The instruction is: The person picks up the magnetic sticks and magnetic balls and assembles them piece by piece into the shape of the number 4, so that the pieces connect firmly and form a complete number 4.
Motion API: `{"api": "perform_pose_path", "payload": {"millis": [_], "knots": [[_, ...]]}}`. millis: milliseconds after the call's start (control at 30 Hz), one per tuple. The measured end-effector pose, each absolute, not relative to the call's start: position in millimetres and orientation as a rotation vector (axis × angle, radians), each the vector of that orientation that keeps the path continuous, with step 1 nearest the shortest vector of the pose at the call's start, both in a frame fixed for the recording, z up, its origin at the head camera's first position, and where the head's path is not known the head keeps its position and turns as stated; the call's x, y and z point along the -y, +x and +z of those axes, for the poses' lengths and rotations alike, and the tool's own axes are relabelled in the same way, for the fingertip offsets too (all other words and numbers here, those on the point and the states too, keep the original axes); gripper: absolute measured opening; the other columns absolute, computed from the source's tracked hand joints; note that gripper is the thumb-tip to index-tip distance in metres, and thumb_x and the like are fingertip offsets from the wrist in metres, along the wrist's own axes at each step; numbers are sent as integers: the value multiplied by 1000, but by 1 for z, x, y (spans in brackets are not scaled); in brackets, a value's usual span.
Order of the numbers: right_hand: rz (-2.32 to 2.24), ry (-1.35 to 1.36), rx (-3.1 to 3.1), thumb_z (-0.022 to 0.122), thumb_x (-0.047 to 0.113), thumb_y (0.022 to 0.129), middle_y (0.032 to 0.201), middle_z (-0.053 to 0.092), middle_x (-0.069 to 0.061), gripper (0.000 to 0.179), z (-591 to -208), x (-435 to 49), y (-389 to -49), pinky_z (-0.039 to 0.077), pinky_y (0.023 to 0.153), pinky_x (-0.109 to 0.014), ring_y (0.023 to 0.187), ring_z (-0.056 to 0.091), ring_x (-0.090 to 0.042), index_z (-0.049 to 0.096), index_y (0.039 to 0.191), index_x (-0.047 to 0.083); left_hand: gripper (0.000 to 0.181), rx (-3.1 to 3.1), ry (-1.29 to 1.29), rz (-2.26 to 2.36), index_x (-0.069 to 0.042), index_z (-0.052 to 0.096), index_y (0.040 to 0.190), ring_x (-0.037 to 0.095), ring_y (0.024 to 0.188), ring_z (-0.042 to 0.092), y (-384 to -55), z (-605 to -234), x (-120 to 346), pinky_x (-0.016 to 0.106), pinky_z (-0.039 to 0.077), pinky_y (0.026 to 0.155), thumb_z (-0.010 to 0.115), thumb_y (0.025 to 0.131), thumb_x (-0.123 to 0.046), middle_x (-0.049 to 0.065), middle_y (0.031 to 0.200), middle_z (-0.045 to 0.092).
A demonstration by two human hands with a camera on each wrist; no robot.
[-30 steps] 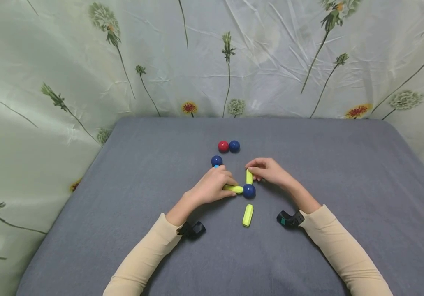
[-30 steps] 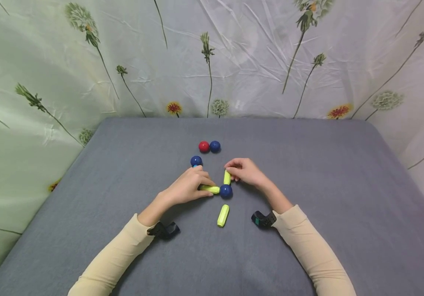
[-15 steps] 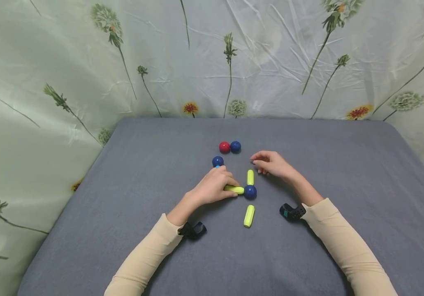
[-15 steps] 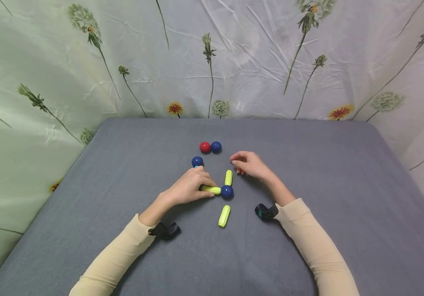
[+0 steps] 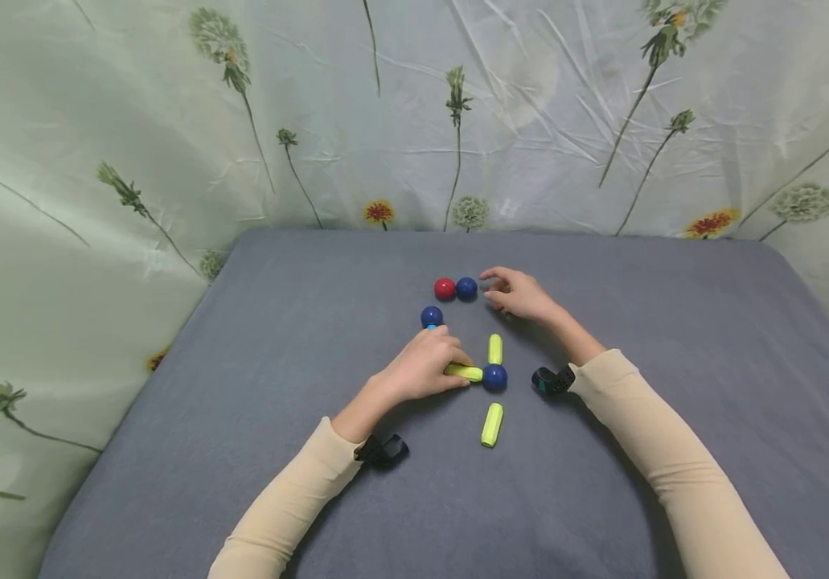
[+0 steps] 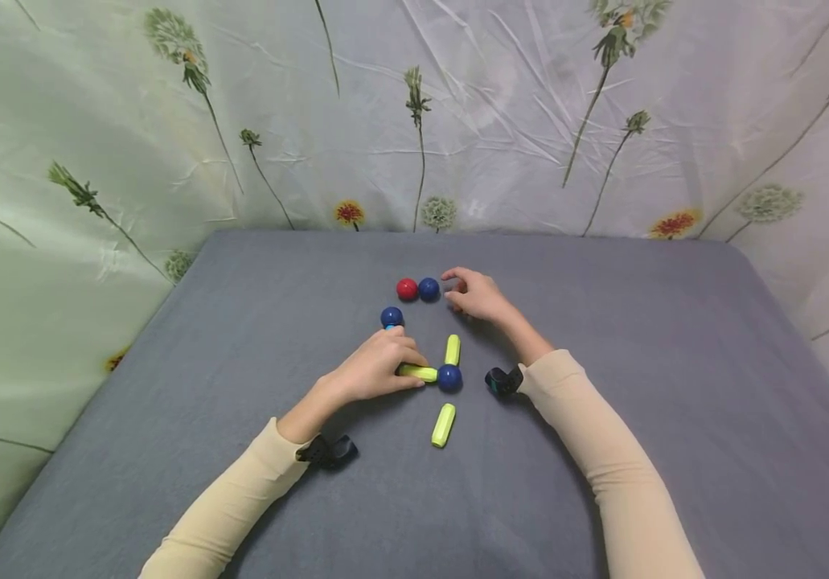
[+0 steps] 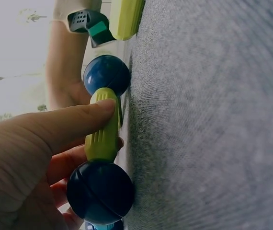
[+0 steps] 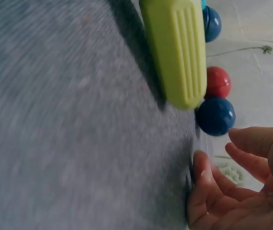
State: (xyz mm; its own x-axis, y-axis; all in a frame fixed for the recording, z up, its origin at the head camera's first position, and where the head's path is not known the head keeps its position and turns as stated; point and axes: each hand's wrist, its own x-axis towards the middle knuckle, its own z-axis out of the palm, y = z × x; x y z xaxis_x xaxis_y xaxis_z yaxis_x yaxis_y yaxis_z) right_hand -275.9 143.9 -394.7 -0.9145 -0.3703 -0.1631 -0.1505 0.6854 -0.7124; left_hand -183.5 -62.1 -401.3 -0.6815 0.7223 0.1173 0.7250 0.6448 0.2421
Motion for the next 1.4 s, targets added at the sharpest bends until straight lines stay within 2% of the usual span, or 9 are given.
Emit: {"api": "perform_pose_path", "payload": {"millis": [167,367,500,767,900,1033,1133,1267,1400], "knots": [[-981,-484,-2689,54,17,94,121,59,-24,45,-393,-138,-278,49,77,-39,95,65,-32,44,137,10,22,2852,-1247,-391,-20,75,95,10,73,41,-183,-400,57,21,27,66,73,80,-36,-8,84,67],[-944,-525,-2718,61,18,90,125,57,-25,53,-391,-132,-280,45,90,-51,112,57,-37,42,139,11,26,2851,-1262,-379,-20,75,96,10,74,44,-185,-400,50,21,28,64,71,80,-41,-7,83,67],[-878,-591,-2750,64,18,88,123,56,-25,55,-391,-124,-281,43,93,-52,113,54,-37,43,138,10,27,2873,-1272,-426,-18,75,96,10,75,45,-186,-400,46,20,30,65,70,81,-40,-6,82,66],[-872,-533,-2785,63,23,89,118,57,-23,42,-394,-121,-277,43,93,-49,110,53,-36,55,127,6,25,2894,-1306,-480,-16,75,98,9,72,44,-186,-403,43,19,30,66,70,83,-36,-4,80,67],[-975,-537,-2768,62,33,89,112,60,-20,41,-398,-131,-276,46,86,-43,103,56,-32,60,119,5,24,2877,-1312,-492,-16,75,96,9,72,44,-187,-404,43,19,31,66,70,82,-35,-5,79,66],[-1040,-461,-2687,58,26,91,118,58,-22,42,-400,-141,-273,49,81,-39,100,59,-32,55,125,2,23,2874,-1311,-519,-16,75,95,9,72,44,-188,-405,45,18,31,66,71,82,-34,-4,80,66],[-1083,-452,-2623,56,23,93,118,58,-24,40,-400,-148,-268,51,71,-32,90,63,-27,52,128,3,24,2883,-1306,-539,-15,75,96,8,73,44,-188,-405,45,18,31,66,71,82,-34,-4,79,65],[-1100,-459,-2591,56,24,93,107,63,-20,36,-402,-154,-263,48,63,-25,75,63,-17,56,123,3,24,2886,-1295,-560,-14,75,95,8,73,44,-188,-406,46,18,31,67,71,82,-33,-4,79,65],[-1090,-462,-2611,56,25,93,92,65,-16,35,-405,-159,-259,45,60,-25,67,58,-13,60,118,1,23,2868,-1278,-578,-14,75,93,8,74,46,-187,-406,47,18,32,67,72,81,-32,-4,80,66]]}}
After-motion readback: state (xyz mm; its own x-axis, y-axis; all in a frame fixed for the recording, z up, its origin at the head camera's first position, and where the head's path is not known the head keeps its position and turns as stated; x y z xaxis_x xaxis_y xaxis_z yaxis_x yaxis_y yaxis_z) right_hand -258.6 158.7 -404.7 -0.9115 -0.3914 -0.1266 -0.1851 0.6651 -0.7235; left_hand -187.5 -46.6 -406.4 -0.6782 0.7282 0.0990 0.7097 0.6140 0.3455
